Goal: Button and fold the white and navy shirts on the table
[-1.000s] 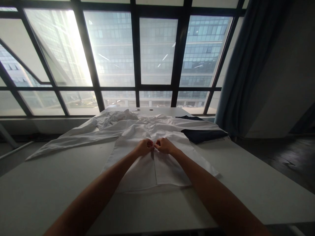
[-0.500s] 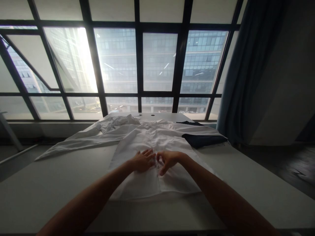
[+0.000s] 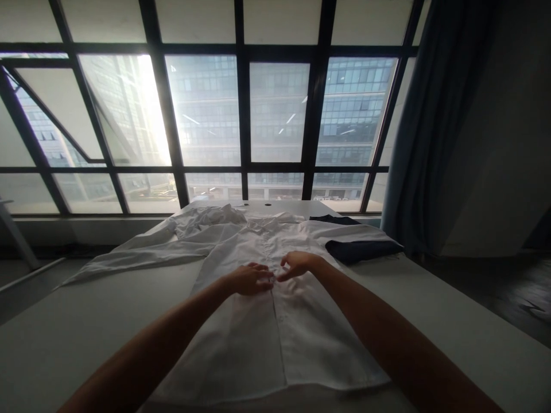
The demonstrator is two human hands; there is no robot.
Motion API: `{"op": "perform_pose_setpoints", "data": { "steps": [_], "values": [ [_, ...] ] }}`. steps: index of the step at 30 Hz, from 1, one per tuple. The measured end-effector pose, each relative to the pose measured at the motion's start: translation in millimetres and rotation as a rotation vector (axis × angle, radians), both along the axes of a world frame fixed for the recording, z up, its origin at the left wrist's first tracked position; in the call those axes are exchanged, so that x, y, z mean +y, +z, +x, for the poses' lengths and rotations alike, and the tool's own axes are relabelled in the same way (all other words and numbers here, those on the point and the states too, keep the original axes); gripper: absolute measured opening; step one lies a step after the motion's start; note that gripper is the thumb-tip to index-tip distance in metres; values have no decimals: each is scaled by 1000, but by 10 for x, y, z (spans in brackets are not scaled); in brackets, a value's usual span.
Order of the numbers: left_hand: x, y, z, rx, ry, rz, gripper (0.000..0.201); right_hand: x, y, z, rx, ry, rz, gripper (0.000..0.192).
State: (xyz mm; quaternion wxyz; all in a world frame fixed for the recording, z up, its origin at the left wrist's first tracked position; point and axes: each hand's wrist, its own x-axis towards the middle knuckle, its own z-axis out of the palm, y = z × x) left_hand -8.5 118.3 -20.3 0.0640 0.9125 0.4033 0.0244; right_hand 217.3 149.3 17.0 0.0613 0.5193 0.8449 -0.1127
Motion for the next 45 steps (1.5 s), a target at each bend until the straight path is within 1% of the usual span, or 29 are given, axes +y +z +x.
{"op": "perform_pose_setpoints", "data": {
  "steps": [1,3,5,7,9,10,12,14,15,17,18,20,21,22,23,24,26,28,30,33,36,38,39,42,45],
  "values": [
    [45,0,-1,-36,24,50,60,24,1,-33,19,-17,62,83],
    [148,-23,-8,-73,127,132,60,74,-32,-100,49,-65,166,77],
    [261,-52,-30,-33,219,115,65,139,-72,-151,20,-100,169,77],
    [384,-53,-63,36,222,32,70,238,-79,-179,-29,-89,103,78],
    [518,-21,-101,72,164,-13,66,377,-53,-193,-52,-85,68,73],
    [584,-4,-120,68,150,-2,63,457,-40,-201,-42,-98,89,70],
    [701,7,-156,39,191,62,58,620,-33,-224,-2,-138,181,64],
    [784,-20,-198,25,269,109,60,770,-49,-266,10,-149,243,65],
    [813,-38,-223,36,291,104,63,840,-54,-292,-10,-143,236,65],
    [861,-48,-282,90,269,37,67,975,-29,-350,-91,-121,160,63],
    [889,-29,-314,115,238,-1,71,1045,5,-376,-129,-103,126,60],
    [976,59,-365,152,152,-61,76,1201,99,-414,-173,-63,61,55],
    [1042,118,-376,158,113,-77,71,1287,145,-422,-171,-53,45,52],
    [1125,176,-373,154,90,-78,61,1377,178,-424,-153,-62,57,48],
    [1223,226,-352,142,88,-53,50,1467,192,-420,-119,-91,98,44],
    [1336,261,-316,121,107,-3,42,1556,182,-412,-72,-130,161,41],
    [1592,274,-204,58,179,149,41,1721,91,-394,30,-199,289,39],
    [1871,222,-73,-12,247,278,42,1865,-71,-383,91,-197,336,41],
    [2147,131,35,-38,299,299,45,1990,-251,-382,98,-158,337,44],
    [2499,-25,108,10,367,198,50,2157,-457,-387,73,-161,311,51],
    [2723,-164,83,42,400,73,59,2299,-546,-381,60,-211,179,58],
    [2795,-224,48,55,394,22,62,2367,-561,-366,56,-226,107,61],
    [2810,-240,35,60,395,24,64,2389,-563,-357,57,-227,105,63],
    [2786,-240,35,73,452,37,73,2390,-552,-341,66,-237,149,73],
    [2688,-181,53,85,485,41,76,2291,-506,-370,39,-276,204,76]
  ]
}}
